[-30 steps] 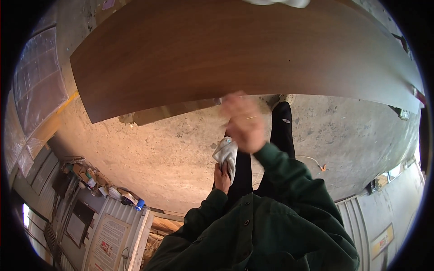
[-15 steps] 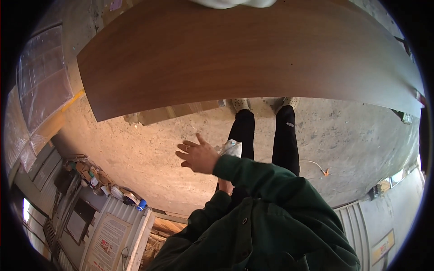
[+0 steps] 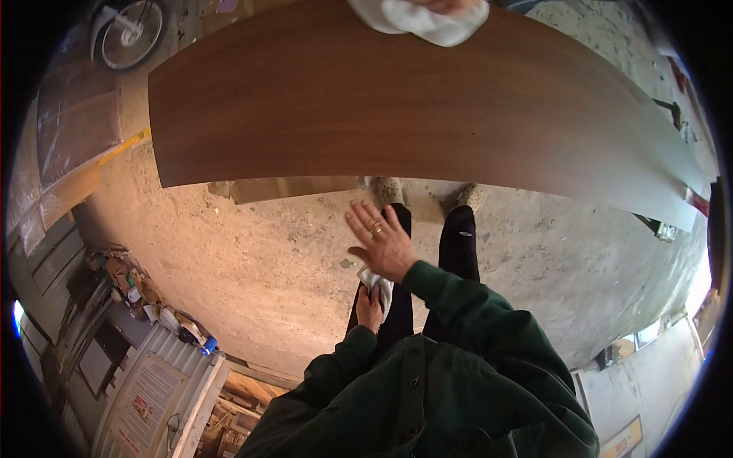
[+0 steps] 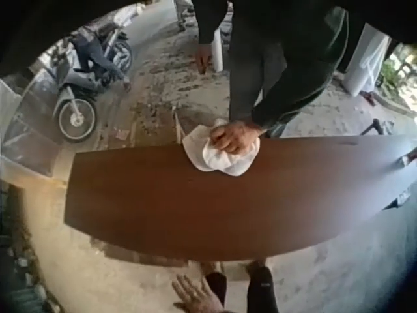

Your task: Cleaning and wiping a long wooden board with a cloth and cleaning liquid.

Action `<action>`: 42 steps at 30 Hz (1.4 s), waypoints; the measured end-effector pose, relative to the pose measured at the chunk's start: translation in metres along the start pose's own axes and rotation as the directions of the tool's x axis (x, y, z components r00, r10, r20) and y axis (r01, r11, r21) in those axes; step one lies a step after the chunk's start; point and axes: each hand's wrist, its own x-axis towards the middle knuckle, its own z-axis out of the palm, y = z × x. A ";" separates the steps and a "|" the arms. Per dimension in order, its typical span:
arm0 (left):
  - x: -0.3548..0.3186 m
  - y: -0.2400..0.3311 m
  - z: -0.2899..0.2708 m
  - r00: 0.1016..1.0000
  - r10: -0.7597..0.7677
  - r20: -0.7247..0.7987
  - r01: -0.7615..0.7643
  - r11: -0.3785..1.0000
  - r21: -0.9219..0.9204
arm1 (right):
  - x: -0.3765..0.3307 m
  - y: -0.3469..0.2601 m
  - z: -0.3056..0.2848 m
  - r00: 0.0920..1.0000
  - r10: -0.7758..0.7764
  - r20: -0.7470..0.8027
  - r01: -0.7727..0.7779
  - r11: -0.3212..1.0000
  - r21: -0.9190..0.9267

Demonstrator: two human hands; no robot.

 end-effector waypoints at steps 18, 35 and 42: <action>-0.069 -0.013 0.079 0.982 0.034 -0.186 -0.021 0.997 0.074 | -0.293 0.200 -0.138 0.654 0.531 -0.540 -0.722 0.650 -0.236; -0.042 0.023 0.084 0.957 0.216 -0.195 -0.186 0.969 0.159 | -0.224 0.183 -0.098 0.984 0.114 -0.134 -0.145 0.959 -0.243; -0.001 0.098 0.042 0.963 0.217 -0.159 -0.221 0.975 -0.003 | -0.191 0.213 -0.058 0.892 0.364 0.270 -0.421 0.886 0.195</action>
